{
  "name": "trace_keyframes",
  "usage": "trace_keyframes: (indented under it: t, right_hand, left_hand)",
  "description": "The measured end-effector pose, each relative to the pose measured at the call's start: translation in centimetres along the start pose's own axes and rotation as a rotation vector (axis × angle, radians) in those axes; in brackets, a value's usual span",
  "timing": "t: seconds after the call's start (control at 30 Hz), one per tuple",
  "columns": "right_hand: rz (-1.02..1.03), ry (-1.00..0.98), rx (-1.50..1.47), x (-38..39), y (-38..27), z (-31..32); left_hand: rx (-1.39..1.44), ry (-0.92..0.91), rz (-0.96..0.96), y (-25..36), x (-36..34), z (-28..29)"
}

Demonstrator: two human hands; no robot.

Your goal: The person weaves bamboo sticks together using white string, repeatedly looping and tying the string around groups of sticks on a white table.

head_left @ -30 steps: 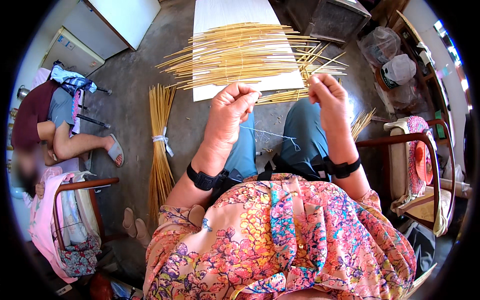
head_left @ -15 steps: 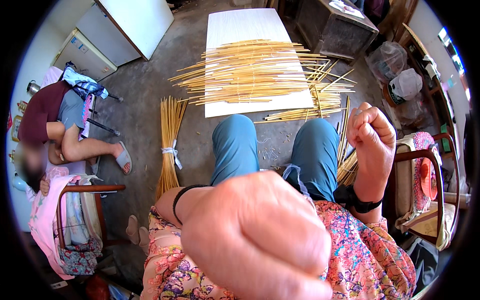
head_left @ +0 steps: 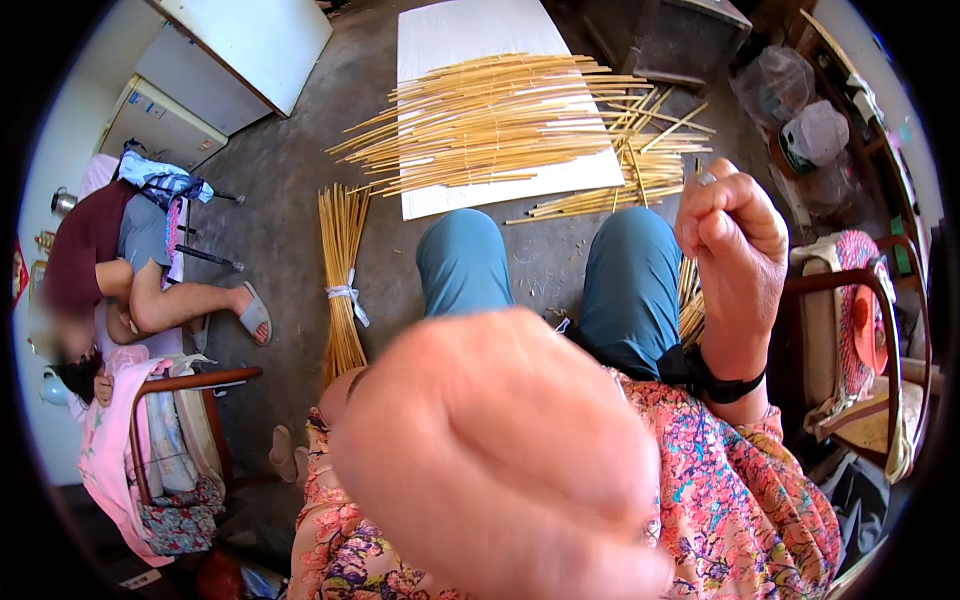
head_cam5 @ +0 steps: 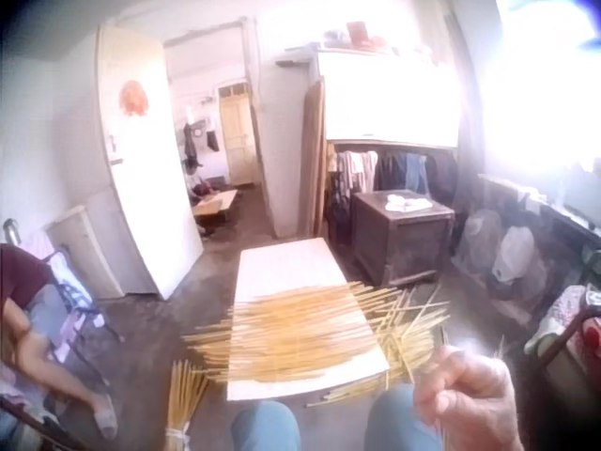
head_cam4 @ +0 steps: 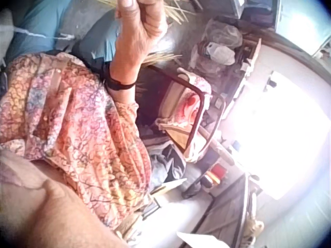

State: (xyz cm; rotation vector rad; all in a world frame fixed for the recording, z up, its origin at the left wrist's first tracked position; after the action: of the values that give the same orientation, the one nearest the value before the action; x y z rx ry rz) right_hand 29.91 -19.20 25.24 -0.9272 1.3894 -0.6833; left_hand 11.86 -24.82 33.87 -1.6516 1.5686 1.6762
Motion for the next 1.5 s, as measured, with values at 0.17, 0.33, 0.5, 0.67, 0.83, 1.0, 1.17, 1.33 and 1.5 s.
trace_keyframes:
  t: [0.17, 0.33, 0.5, 0.67, 0.83, 1.0, 1.17, 1.33, 1.5]
  right_hand:
    - [-0.234, 0.053, -0.013, 0.4, 4.1, -1.4]
    - [-0.417, 0.015, -0.090, 1.5, 9.1, -3.1]
    - [-0.440, 0.030, -0.051, 2.1, 10.3, -3.6]
    - [-0.315, 0.034, 0.097, 2.4, 10.8, -3.1]
    - [-0.017, 0.053, 0.585, 2.1, 8.3, -2.5]
    - [-0.006, 0.065, 0.613, 2.2, 8.4, -2.1]
    - [-0.193, 0.052, 0.451, 2.5, 9.9, -2.2]
    - [-0.525, 0.094, -0.129, 3.5, 12.9, -2.5]
    - [-0.637, 0.027, -0.207, 3.9, 13.1, -4.0]
  left_hand:
    - [-0.337, 0.576, 0.600, -6.8, 4.5, 8.0]
    - [-0.313, 0.647, 0.717, -9.6, 8.9, 11.7]
    - [-0.448, 0.627, 0.755, -10.6, 10.3, 12.0]
    - [-0.553, 0.583, 0.736, -11.5, 10.8, 11.7]
    - [-0.623, 0.559, 0.739, -12.1, 11.4, 11.2]
    - [-0.737, 0.555, 0.677, -12.0, 11.0, 10.8]
    - [-0.796, 0.540, 0.657, -11.6, 11.6, 11.0]
    - [-0.599, 0.785, 0.643, -11.3, 12.3, 11.8]
    - [-0.412, 0.785, 0.498, -11.6, 12.3, 12.1]
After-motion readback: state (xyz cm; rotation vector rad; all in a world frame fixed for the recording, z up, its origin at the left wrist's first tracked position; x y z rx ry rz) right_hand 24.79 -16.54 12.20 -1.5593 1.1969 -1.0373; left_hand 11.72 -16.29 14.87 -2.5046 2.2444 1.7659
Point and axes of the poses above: each hand's wrist, its own x-axis away from the middle knuckle, its own z-axis out of the back of the hand, y = z × x, the point moved 7 cm from there along -x, towards the middle knuckle, and after that the axes turned 8 degrees about x, right-handed, at the moved point
